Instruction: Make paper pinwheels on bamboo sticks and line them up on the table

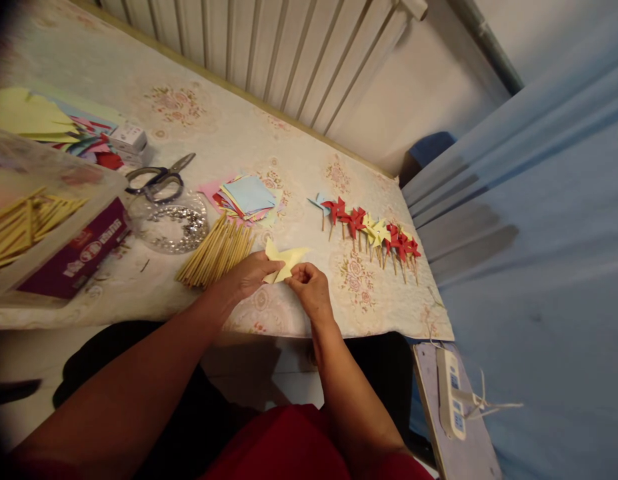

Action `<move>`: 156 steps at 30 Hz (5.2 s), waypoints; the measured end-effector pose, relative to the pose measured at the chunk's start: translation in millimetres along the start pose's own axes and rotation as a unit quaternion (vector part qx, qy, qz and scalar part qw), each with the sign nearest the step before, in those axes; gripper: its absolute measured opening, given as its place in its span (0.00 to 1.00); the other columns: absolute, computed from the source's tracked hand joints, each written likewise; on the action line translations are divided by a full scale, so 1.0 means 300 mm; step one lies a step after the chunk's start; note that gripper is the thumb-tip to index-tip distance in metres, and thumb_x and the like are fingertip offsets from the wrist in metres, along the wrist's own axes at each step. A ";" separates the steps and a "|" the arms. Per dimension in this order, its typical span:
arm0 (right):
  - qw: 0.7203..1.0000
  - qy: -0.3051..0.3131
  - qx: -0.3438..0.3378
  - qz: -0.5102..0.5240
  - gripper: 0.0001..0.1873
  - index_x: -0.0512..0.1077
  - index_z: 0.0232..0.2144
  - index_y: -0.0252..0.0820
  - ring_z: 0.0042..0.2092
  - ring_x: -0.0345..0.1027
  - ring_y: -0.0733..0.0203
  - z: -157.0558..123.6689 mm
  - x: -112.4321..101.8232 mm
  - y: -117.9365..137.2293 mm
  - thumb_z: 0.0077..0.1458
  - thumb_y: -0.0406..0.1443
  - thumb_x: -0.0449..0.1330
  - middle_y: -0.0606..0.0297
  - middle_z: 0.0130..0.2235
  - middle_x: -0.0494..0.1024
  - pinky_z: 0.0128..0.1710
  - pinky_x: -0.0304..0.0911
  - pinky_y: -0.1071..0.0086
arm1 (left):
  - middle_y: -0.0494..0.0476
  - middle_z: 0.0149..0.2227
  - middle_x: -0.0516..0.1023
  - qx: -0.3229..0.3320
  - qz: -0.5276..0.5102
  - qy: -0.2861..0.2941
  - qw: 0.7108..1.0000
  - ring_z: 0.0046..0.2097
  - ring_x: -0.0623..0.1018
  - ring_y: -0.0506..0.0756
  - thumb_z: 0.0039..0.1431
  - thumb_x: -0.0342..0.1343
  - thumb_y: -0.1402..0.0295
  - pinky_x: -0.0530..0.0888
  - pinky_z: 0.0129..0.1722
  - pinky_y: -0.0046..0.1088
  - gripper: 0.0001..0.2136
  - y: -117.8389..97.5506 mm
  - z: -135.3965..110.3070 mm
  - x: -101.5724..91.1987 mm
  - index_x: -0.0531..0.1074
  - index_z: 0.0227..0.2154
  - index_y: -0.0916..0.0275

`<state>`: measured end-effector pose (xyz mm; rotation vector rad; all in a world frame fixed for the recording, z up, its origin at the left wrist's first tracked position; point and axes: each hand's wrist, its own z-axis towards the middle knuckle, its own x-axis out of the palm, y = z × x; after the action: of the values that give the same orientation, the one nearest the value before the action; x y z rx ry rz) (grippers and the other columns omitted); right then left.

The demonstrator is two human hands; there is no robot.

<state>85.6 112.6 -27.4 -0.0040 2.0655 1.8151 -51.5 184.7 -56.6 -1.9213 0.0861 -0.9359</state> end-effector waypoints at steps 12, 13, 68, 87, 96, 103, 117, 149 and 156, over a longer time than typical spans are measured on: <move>1.000 -0.007 -0.024 0.009 0.10 0.70 0.28 0.42 0.24 0.55 0.69 -0.004 0.001 0.004 0.40 0.37 0.66 0.74 0.23 0.67 0.25 0.51 0.73 | 0.49 0.22 0.72 -0.024 -0.092 0.018 0.995 0.22 0.68 0.47 0.39 0.60 0.73 0.62 0.22 0.23 0.06 0.019 0.030 -0.002 0.72 0.24 0.67; 1.000 -0.009 -0.026 0.007 0.10 0.70 0.28 0.42 0.24 0.55 0.69 -0.006 0.000 0.004 0.41 0.37 0.66 0.74 0.23 0.67 0.25 0.51 0.73 | 0.49 0.22 0.72 -0.023 -0.091 0.021 0.995 0.22 0.68 0.47 0.39 0.60 0.73 0.62 0.22 0.23 0.06 0.018 0.029 -0.001 0.72 0.24 0.67; 0.998 0.024 -0.031 -0.038 0.10 0.73 0.27 0.43 0.23 0.50 0.69 -0.013 -0.015 0.004 0.41 0.40 0.67 0.76 0.21 0.58 0.24 0.48 0.72 | 0.47 0.18 0.66 -0.012 -0.015 0.049 0.999 0.20 0.62 0.45 0.39 0.58 0.70 0.58 0.22 0.24 0.04 0.024 0.020 -0.008 0.69 0.18 0.65; 0.999 0.041 -0.002 -0.025 0.14 0.76 0.30 0.43 0.20 0.47 0.71 -0.012 -0.023 -0.013 0.42 0.44 0.67 0.77 0.17 0.58 0.20 0.44 0.73 | 0.47 0.18 0.65 -0.002 0.011 0.071 0.997 0.20 0.62 0.46 0.41 0.59 0.67 0.56 0.21 0.25 0.07 0.049 0.043 -0.032 0.69 0.20 0.65; 0.993 0.083 -0.026 -0.075 0.10 0.74 0.26 0.43 0.22 0.52 0.68 -0.001 -0.055 -0.001 0.45 0.43 0.65 0.75 0.19 0.61 0.24 0.49 0.72 | 0.47 0.15 0.62 -0.026 0.033 0.061 0.997 0.18 0.60 0.45 0.41 0.59 0.69 0.53 0.20 0.26 0.08 0.022 0.016 -0.016 0.66 0.15 0.64; 0.990 0.122 -0.010 -0.068 0.09 0.73 0.27 0.43 0.22 0.50 0.69 0.000 -0.064 0.011 0.47 0.42 0.64 0.75 0.19 0.60 0.23 0.48 0.72 | 0.46 0.17 0.64 -0.038 0.048 0.047 0.997 0.19 0.62 0.46 0.41 0.60 0.69 0.55 0.21 0.26 0.06 0.043 0.023 -0.031 0.68 0.17 0.63; 0.997 0.058 -0.038 -0.046 0.10 0.76 0.28 0.43 0.23 0.48 0.69 -0.012 -0.040 -0.035 0.44 0.42 0.68 0.75 0.20 0.58 0.24 0.46 0.72 | 0.49 0.15 0.64 -0.058 -0.022 0.102 0.993 0.18 0.61 0.45 0.40 0.58 0.71 0.54 0.20 0.26 0.06 0.024 0.016 -0.006 0.69 0.15 0.67; 0.991 0.126 -0.018 -0.028 0.10 0.71 0.26 0.42 0.24 0.52 0.69 0.001 -0.072 -0.031 0.44 0.40 0.68 0.74 0.22 0.62 0.25 0.48 0.72 | 0.46 0.14 0.62 -0.090 -0.008 0.065 0.994 0.17 0.61 0.45 0.41 0.57 0.75 0.56 0.20 0.25 0.07 0.003 -0.005 0.014 0.65 0.14 0.65; 0.991 0.131 -0.011 -0.027 0.10 0.72 0.27 0.42 0.23 0.52 0.70 0.007 -0.073 -0.033 0.45 0.41 0.67 0.74 0.22 0.63 0.24 0.47 0.73 | 0.46 0.15 0.62 -0.080 0.009 0.072 0.994 0.18 0.61 0.45 0.39 0.59 0.73 0.55 0.20 0.25 0.07 0.029 0.016 -0.007 0.65 0.15 0.64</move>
<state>108.9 107.5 -30.8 -0.3178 2.1946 1.8893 -47.2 184.5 -65.7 -1.9935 0.2694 -1.0822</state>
